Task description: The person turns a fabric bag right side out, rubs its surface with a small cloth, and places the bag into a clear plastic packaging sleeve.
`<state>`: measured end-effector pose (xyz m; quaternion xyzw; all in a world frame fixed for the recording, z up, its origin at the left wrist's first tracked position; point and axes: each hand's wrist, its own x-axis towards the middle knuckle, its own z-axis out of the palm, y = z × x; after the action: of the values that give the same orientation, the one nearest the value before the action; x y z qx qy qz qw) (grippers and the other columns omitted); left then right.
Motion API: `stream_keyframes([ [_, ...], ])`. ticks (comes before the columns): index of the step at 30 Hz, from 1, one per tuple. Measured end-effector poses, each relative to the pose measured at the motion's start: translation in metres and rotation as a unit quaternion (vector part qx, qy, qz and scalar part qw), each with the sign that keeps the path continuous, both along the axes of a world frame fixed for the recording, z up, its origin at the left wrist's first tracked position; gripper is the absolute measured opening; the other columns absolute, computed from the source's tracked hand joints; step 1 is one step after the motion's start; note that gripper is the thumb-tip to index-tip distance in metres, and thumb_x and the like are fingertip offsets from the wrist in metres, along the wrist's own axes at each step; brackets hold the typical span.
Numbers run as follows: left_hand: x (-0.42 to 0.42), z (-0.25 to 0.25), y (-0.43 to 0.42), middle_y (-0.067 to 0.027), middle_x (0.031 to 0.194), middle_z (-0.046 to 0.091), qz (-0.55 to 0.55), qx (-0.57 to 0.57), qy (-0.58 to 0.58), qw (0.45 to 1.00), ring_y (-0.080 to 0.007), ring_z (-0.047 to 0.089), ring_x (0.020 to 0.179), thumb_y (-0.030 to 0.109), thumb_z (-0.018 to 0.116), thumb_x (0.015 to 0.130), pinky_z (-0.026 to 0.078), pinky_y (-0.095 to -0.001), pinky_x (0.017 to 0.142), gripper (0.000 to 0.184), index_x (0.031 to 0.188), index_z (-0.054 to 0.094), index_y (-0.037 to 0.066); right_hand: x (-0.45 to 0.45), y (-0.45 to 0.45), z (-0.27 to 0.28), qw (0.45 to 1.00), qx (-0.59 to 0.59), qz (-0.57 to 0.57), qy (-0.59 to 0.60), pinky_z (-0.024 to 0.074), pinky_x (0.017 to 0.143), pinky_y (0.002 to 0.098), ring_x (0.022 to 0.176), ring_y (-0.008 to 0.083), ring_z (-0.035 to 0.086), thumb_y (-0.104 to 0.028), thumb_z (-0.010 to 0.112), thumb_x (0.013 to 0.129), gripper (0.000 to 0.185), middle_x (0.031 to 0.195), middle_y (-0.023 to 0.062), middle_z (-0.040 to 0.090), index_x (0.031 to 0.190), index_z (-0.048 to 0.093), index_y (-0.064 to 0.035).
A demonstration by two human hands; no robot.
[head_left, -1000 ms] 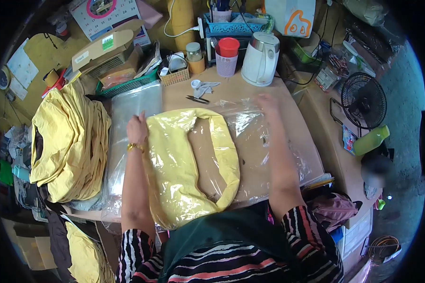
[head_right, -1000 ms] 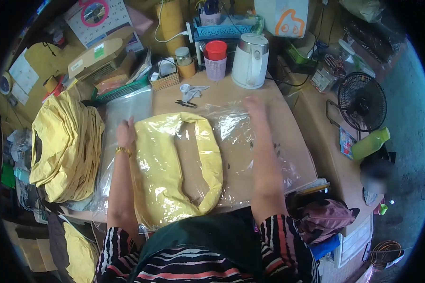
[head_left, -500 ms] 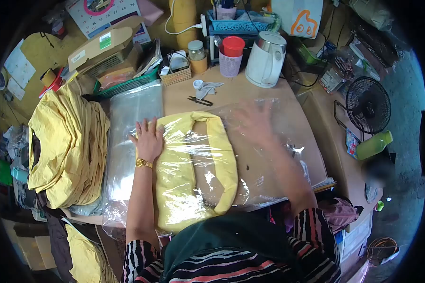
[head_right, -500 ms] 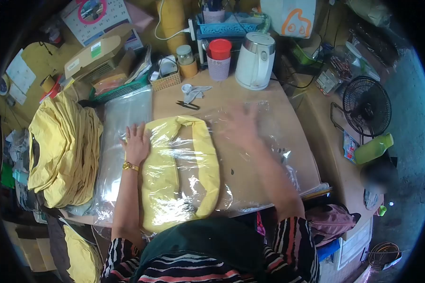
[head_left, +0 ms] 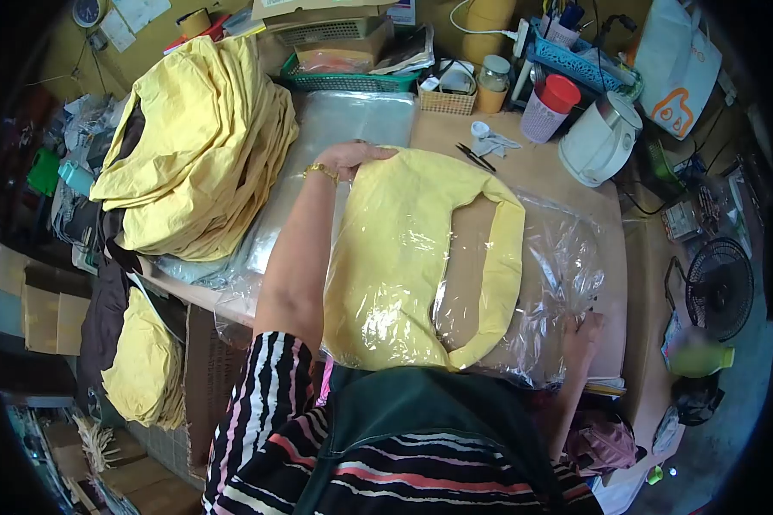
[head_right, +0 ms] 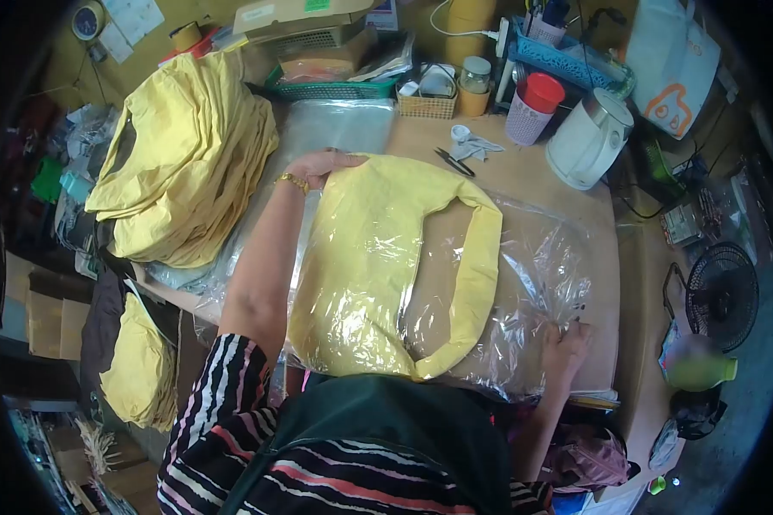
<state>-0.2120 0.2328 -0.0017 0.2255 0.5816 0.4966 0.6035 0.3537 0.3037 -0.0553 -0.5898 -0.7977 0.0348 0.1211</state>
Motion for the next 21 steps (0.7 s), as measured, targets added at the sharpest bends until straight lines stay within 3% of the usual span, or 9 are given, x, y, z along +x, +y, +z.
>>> stream_keyframes([
  [2,-0.004,-0.012,0.0,-0.0107,0.099,0.067,-0.025,0.017,-0.038,0.999,-0.0199,0.068,0.086,0.016,0.069,0.088,0.058,-0.0311,0.076,0.027,0.107,0.062,-0.002,0.007,0.013,-0.027,0.997,0.058,0.039,-0.019,0.042,0.09,0.05,0.11,0.0419,0.052,-0.034,0.06,0.089,0.052,0.117,0.0249,0.055,0.123,0.049,0.0042],
  [6,-0.016,-0.036,-0.009,-0.0072,0.093,0.064,0.033,0.078,0.038,0.996,-0.0165,0.067,0.087,0.009,0.065,0.09,0.057,-0.0281,0.076,0.013,0.095,0.055,0.002,0.029,0.065,0.002,0.918,-0.248,-0.038,0.308,0.0451,0.063,0.0378,0.068,0.0218,0.056,-0.023,0.053,0.094,0.025,0.074,0.0117,0.057,0.107,0.053,-0.0017],
  [7,-0.016,-0.036,-0.011,-0.0052,0.088,0.062,0.039,0.095,0.082,0.991,-0.0171,0.067,0.084,0.009,0.064,0.09,0.059,-0.028,0.069,0.015,0.096,0.051,0.003,0.031,0.091,0.025,0.956,-0.106,0.058,0.268,0.0419,0.057,0.0351,0.063,0.0151,0.051,-0.023,0.05,0.096,0.022,0.068,0.0052,0.052,0.103,0.054,-0.0026],
  [10,-0.008,-0.02,-0.023,-0.0071,0.095,0.065,-0.041,0.162,-0.041,0.985,-0.0152,0.066,0.079,0.008,0.063,0.09,0.058,-0.0291,0.074,0.019,0.106,0.054,0.0,-0.01,0.112,0.205,0.975,0.115,0.073,0.174,0.0433,0.076,0.0309,0.086,0.014,0.055,-0.027,0.052,0.096,0.028,0.096,0.0082,0.061,0.103,0.06,-0.0018],
  [14,0.03,0.034,-0.046,-0.0063,0.101,0.067,0.066,0.263,-0.104,0.957,-0.0125,0.065,0.078,0.009,0.063,0.09,0.055,-0.0283,0.076,0.022,0.109,0.059,0.0,-0.066,0.096,0.37,0.789,-0.051,0.237,0.565,0.0471,0.085,0.0277,0.097,0.015,0.061,-0.022,0.048,0.099,0.027,0.111,0.0082,0.063,0.11,0.062,-0.0011],
  [15,0.017,0.036,-0.048,-0.0052,0.102,0.068,0.075,0.238,-0.023,0.968,-0.0113,0.064,0.08,0.01,0.063,0.091,0.053,-0.027,0.076,0.022,0.11,0.061,0.001,-0.072,0.174,0.391,0.891,0.148,0.362,0.232,0.0459,0.085,0.0254,0.095,0.0137,0.06,-0.023,0.049,0.099,0.028,0.11,0.0071,0.063,0.112,0.062,-0.001],
  [16,0.007,0.038,-0.05,-0.0042,0.102,0.068,0.087,0.214,0.056,0.971,-0.0102,0.064,0.081,0.012,0.063,0.091,0.051,-0.0257,0.076,0.022,0.11,0.064,0.001,-0.076,0.228,0.411,0.835,0.32,0.423,-0.145,0.0447,0.084,0.0231,0.093,0.0124,0.06,-0.024,0.05,0.099,0.03,0.109,0.0061,0.063,0.114,0.061,-0.0009],
  [17,0.002,0.056,-0.055,-0.0028,0.098,0.069,0.147,0.266,0.084,0.949,-0.0095,0.063,0.081,0.013,0.062,0.092,0.049,-0.0238,0.074,0.018,0.106,0.065,0.002,-0.078,0.223,0.421,0.832,0.325,0.423,-0.149,0.0447,0.084,0.0231,0.093,0.0124,0.06,-0.024,0.05,0.099,0.03,0.109,0.0061,0.063,0.114,0.061,-0.0009],
  [21,0.011,0.167,-0.12,0.0006,0.088,0.067,0.254,0.451,0.27,0.812,-0.0079,0.06,0.08,0.012,0.06,0.094,0.047,-0.0221,0.074,0.013,0.099,0.067,0.003,-0.07,0.214,0.435,0.896,0.118,0.267,0.335,0.0424,0.086,0.0253,0.098,0.0118,0.056,-0.029,0.052,0.098,0.038,0.104,0.0042,0.063,0.122,0.06,-0.0008],
])
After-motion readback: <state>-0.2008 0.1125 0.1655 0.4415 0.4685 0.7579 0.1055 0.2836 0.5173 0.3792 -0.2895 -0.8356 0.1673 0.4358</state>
